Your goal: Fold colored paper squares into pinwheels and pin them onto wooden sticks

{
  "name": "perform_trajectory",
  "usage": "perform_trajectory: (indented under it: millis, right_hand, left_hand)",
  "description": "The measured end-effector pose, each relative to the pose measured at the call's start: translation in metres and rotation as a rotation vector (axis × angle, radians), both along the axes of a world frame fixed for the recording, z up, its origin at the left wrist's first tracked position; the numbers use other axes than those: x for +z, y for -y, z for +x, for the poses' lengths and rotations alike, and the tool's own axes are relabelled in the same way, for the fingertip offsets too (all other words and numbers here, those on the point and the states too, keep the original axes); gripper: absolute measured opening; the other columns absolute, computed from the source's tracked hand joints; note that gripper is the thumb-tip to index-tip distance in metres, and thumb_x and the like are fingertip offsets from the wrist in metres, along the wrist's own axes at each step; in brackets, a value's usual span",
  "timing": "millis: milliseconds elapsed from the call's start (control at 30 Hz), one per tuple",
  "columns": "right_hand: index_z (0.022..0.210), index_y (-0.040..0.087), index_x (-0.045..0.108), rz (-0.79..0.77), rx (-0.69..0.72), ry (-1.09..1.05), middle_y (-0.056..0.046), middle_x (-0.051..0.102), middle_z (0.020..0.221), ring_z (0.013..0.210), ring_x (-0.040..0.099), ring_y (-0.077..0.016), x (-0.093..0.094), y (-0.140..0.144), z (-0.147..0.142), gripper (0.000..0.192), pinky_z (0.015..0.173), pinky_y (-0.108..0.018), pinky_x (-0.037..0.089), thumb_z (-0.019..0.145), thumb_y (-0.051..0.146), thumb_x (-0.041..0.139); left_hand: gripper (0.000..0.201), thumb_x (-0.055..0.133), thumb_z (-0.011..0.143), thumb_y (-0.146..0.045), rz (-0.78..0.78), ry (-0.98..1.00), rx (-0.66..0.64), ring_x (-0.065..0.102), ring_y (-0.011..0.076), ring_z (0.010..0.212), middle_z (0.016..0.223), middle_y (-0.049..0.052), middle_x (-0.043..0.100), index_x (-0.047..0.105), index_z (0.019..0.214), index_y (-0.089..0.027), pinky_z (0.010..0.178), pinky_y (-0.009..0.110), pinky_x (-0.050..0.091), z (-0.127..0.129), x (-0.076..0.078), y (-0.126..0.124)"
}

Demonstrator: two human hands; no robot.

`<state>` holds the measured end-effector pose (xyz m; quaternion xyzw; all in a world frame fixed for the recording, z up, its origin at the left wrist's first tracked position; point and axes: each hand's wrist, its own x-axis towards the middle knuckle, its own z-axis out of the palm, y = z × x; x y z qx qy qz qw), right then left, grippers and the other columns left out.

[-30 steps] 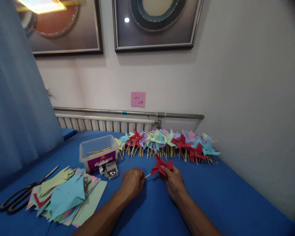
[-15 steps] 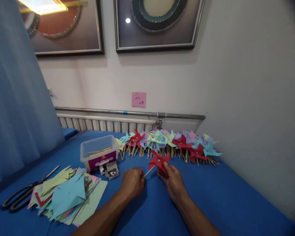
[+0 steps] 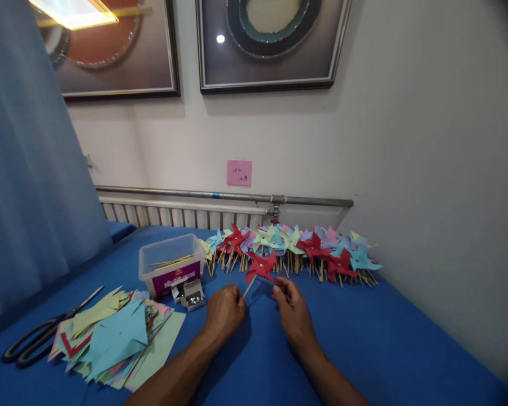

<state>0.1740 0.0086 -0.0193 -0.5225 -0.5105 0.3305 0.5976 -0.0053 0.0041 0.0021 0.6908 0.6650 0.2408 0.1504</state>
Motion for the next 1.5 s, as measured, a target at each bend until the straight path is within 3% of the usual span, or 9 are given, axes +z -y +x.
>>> perform_trajectory:
  millis: [233, 467, 600, 700, 833, 1167, 1267, 1367, 1500]
  right_hand:
    - [0.112, 0.023, 0.073, 0.067, 0.128, 0.153, -0.009, 0.075, 0.106, 0.100, 0.068, -0.0273, 0.003, 0.010, -0.008, 0.037, 0.090, -0.038, 0.051, 0.083, 0.044, 0.066]
    - [0.112, 0.023, 0.072, 0.026, 0.222, 0.203, -0.005, 0.075, 0.089, 0.080, 0.069, -0.0236, 0.000, 0.013, -0.013, 0.036, 0.074, -0.034, 0.052, 0.085, 0.045, 0.064]
    - [0.106, 0.021, 0.068, -0.056, 0.065, -0.010, -0.002, 0.070, 0.077, 0.066, 0.066, -0.0215, -0.001, 0.003, -0.005, 0.041, 0.060, -0.031, 0.049, 0.080, 0.053, 0.065]
    - [0.123, 0.021, 0.059, -0.041, -0.089, -0.119, -0.003, 0.070, 0.086, 0.064, 0.065, -0.0200, 0.002, -0.004, 0.004, 0.059, 0.056, -0.030, 0.048, 0.076, 0.055, 0.068]
    - [0.130, 0.023, 0.057, -0.018, -0.068, -0.077, -0.005, 0.069, 0.098, 0.069, 0.066, -0.0199, 0.003, -0.006, 0.008, 0.062, 0.058, -0.030, 0.049, 0.077, 0.055, 0.067]
    - [0.110, 0.023, 0.068, -0.015, 0.172, 0.081, -0.003, 0.071, 0.086, 0.069, 0.064, -0.0191, -0.001, 0.012, -0.010, 0.038, 0.062, -0.028, 0.047, 0.084, 0.052, 0.064]
    - [0.091, 0.023, 0.066, -0.020, 0.250, 0.180, 0.001, 0.064, 0.069, 0.058, 0.057, -0.0166, 0.004, 0.019, -0.015, 0.028, 0.055, -0.026, 0.041, 0.089, 0.050, 0.057]
    - [0.071, 0.023, 0.057, 0.010, 0.242, 0.271, 0.004, 0.053, 0.057, 0.053, 0.048, -0.0147, 0.007, 0.023, -0.018, 0.031, 0.053, -0.026, 0.036, 0.091, 0.047, 0.053]
    - [0.066, 0.023, 0.051, 0.039, 0.219, 0.348, 0.005, 0.049, 0.058, 0.057, 0.045, -0.0149, 0.006, 0.022, -0.020, 0.036, 0.057, -0.026, 0.035, 0.091, 0.049, 0.050]
  left_hand:
    - [0.016, 0.054, 0.089, -0.022, 0.027, -0.008, -0.022, 0.065, 0.0190, 0.087, 0.092, 0.007, 0.074, 0.070, 0.088, -0.017, 0.073, 0.029, 0.036, 0.003, 0.000, 0.003]
    - [0.014, 0.056, 0.088, -0.022, 0.040, 0.019, -0.052, 0.065, 0.0183, 0.086, 0.091, 0.006, 0.074, 0.068, 0.086, -0.017, 0.072, 0.028, 0.035, 0.004, -0.006, 0.001]
    - [0.013, 0.056, 0.087, -0.021, 0.039, 0.065, -0.016, 0.064, 0.0172, 0.080, 0.083, 0.004, 0.073, 0.067, 0.082, -0.017, 0.068, 0.028, 0.033, -0.001, -0.004, -0.002]
    - [0.012, 0.057, 0.086, -0.020, 0.026, 0.072, -0.012, 0.063, 0.0174, 0.080, 0.082, 0.004, 0.072, 0.067, 0.080, -0.017, 0.066, 0.028, 0.032, -0.001, -0.003, -0.002]
    - [0.013, 0.057, 0.087, -0.021, 0.010, 0.089, -0.033, 0.063, 0.0170, 0.080, 0.082, 0.003, 0.072, 0.068, 0.081, -0.018, 0.067, 0.027, 0.033, 0.002, -0.003, 0.000]
    - [0.013, 0.057, 0.086, -0.020, 0.030, 0.119, -0.029, 0.062, 0.0155, 0.075, 0.079, 0.003, 0.072, 0.069, 0.081, -0.017, 0.066, 0.026, 0.033, 0.001, -0.001, 0.000]
    - [0.014, 0.057, 0.087, -0.021, 0.040, 0.112, -0.026, 0.062, 0.0153, 0.075, 0.079, 0.003, 0.073, 0.069, 0.082, -0.017, 0.066, 0.026, 0.033, 0.001, -0.001, 0.000]
    - [0.015, 0.056, 0.088, -0.023, 0.042, 0.095, -0.017, 0.062, 0.0157, 0.075, 0.079, 0.003, 0.072, 0.069, 0.083, -0.017, 0.066, 0.026, 0.033, 0.001, 0.000, 0.000]
    - [0.016, 0.055, 0.087, -0.023, 0.038, 0.095, -0.019, 0.062, 0.0166, 0.075, 0.079, 0.003, 0.072, 0.069, 0.082, -0.017, 0.066, 0.027, 0.033, 0.001, -0.002, -0.001]
